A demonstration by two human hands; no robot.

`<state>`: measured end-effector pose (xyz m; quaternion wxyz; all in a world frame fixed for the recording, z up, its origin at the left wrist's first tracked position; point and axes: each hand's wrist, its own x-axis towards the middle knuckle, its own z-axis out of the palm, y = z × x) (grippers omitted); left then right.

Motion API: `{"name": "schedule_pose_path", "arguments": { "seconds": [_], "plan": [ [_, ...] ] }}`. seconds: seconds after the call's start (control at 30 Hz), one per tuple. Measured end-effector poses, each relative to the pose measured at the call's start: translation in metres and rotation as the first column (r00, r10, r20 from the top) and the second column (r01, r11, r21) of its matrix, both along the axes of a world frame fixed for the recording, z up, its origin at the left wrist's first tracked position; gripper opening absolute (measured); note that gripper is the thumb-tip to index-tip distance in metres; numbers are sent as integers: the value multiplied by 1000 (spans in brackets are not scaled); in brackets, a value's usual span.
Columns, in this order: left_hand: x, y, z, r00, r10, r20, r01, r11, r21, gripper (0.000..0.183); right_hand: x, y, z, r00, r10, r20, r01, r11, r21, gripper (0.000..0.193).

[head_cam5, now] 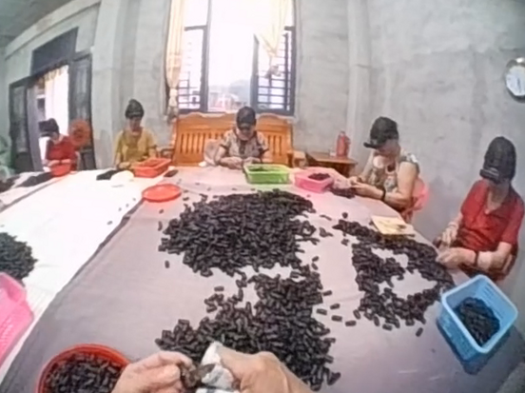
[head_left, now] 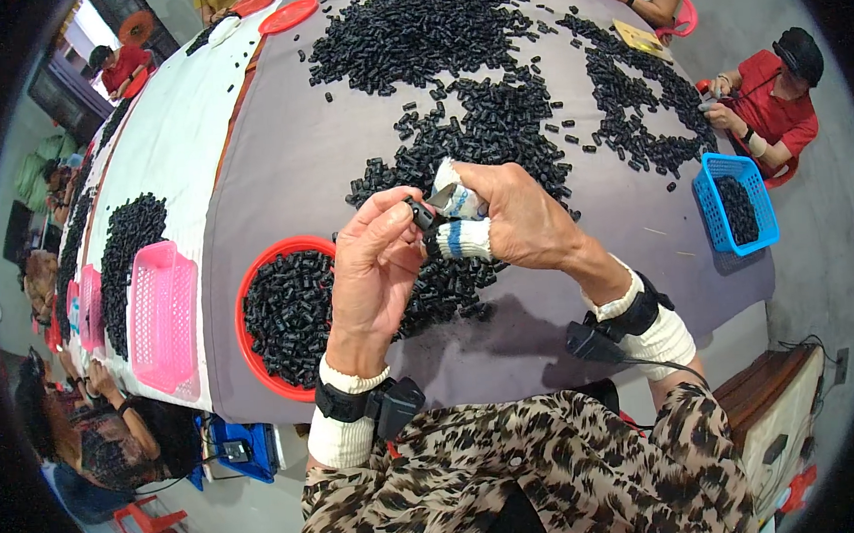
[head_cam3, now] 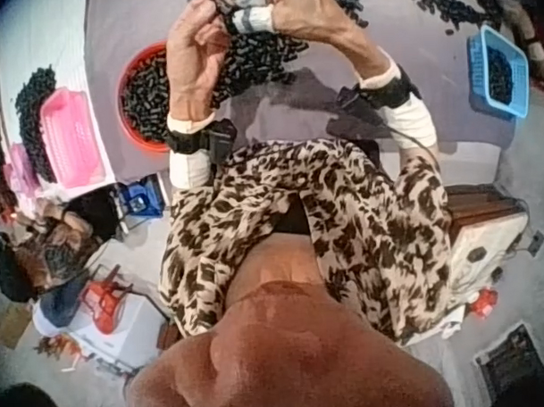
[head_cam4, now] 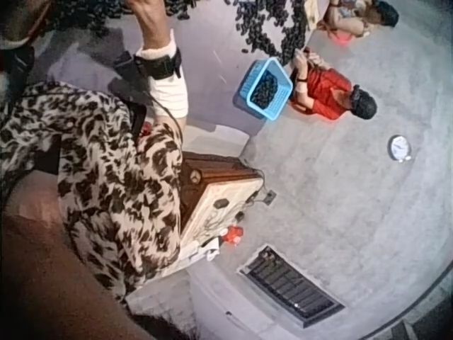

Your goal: Sorting small black plastic shoe components from a pile on the table into a small container.

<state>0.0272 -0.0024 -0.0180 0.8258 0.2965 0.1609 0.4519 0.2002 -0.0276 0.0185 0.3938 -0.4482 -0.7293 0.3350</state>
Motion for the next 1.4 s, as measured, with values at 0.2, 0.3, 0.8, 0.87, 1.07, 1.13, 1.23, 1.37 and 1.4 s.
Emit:
{"name": "schedule_pose_path", "arguments": {
  "seconds": [0.2,0.3,0.8,0.87,1.07,1.13,1.23,1.37,1.4],
  "plan": [
    [2,-1,2,999,17,-38,-16,999,29,23,0,-3,-3,999,-50,11,50,998,25,25],
    [2,-2,2,997,34,-72,-28,997,73,23,-1,-3,-7,999,-34,4,34,999,8,24],
    [14,-3,-8,985,140,-100,-129,986,107,20,-2,-7,-24,965,-80,-248,38,985,-170,21],
    [14,-4,-8,981,158,-113,-145,982,122,20,-1,-9,-17,961,-86,-262,28,976,-217,20],
    [11,-3,-14,999,31,39,-35,993,115,20,0,-9,-18,973,-68,-220,10,967,-254,21],
    [12,-4,-15,998,54,31,-56,997,54,20,1,-8,-20,981,-66,-185,20,970,-243,22],
    [12,-5,-13,999,39,15,-39,998,47,20,4,-4,-25,994,-41,-101,27,990,-139,29],
    [13,-9,-11,998,52,-27,-51,999,19,20,4,-1,-22,999,8,-45,-12,995,-97,36],
    [12,-9,-12,998,49,-28,-48,999,22,20,4,-1,-20,1000,10,-2,-10,992,-125,37]
  ]
}}
